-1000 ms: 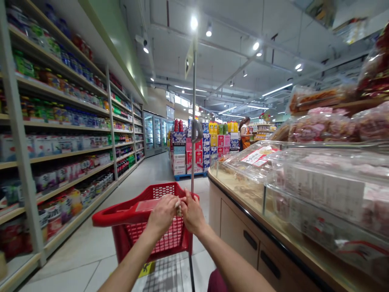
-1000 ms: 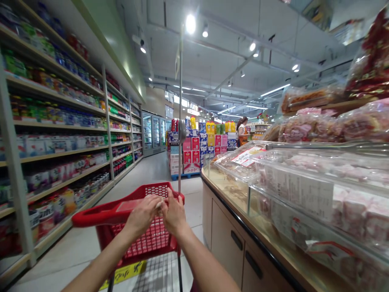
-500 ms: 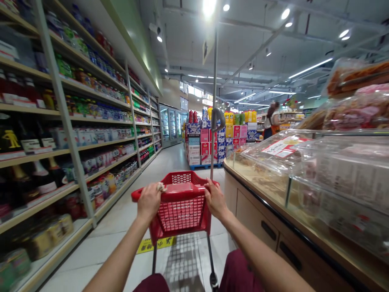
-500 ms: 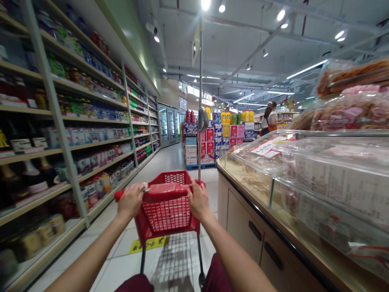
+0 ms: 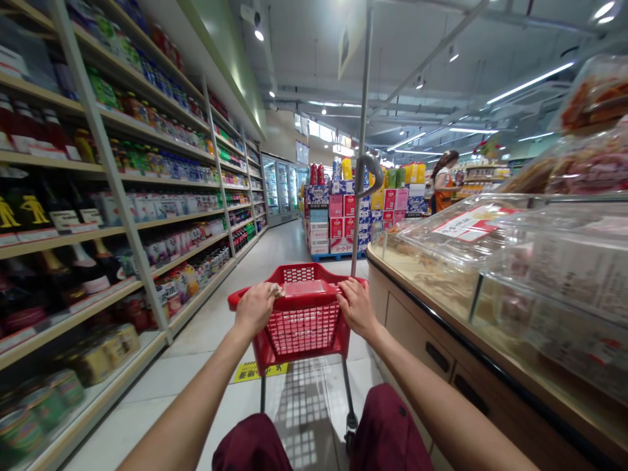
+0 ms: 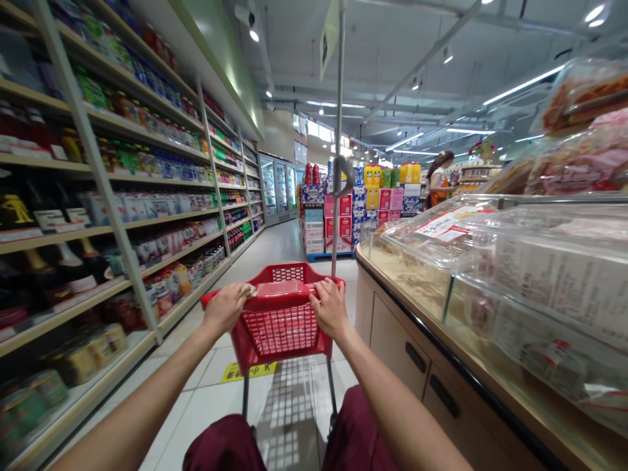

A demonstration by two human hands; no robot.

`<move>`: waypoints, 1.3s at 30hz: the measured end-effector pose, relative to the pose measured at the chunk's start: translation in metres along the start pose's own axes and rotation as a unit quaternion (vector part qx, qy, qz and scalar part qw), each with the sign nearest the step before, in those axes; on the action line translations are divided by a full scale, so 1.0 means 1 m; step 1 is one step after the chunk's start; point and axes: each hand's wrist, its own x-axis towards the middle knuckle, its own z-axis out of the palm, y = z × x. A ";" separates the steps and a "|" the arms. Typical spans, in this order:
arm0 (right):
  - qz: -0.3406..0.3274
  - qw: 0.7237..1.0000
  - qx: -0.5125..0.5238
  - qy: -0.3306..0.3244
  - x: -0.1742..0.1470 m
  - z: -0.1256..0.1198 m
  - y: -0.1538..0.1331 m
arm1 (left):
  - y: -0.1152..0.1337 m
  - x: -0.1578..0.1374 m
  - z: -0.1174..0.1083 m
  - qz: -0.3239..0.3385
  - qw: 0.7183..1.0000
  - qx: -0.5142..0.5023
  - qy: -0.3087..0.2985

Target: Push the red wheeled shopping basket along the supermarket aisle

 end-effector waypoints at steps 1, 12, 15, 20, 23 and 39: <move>0.004 1.000 -0.010 -0.006 0.002 0.000 0.005 | 0.007 -0.002 0.001 0.015 1.000 0.001 0.009; 0.007 0.999 0.047 0.000 0.014 -0.001 0.013 | 0.106 -0.014 0.010 0.165 0.982 -0.094 -0.001; 0.069 0.997 0.037 0.006 0.011 -0.013 0.018 | 0.093 -0.015 0.012 0.100 0.969 -0.222 -0.033; 0.030 0.997 0.069 0.006 -0.009 -0.029 0.005 | 0.116 -0.028 0.035 0.159 0.927 -0.325 0.096; 0.004 0.992 0.130 0.004 -0.018 -0.040 0.002 | 0.122 -0.033 0.056 0.235 0.909 -0.310 0.152; 0.062 0.995 -0.071 -0.030 -0.005 -0.077 0.053 | 0.065 -0.040 0.123 0.228 0.927 -0.231 0.187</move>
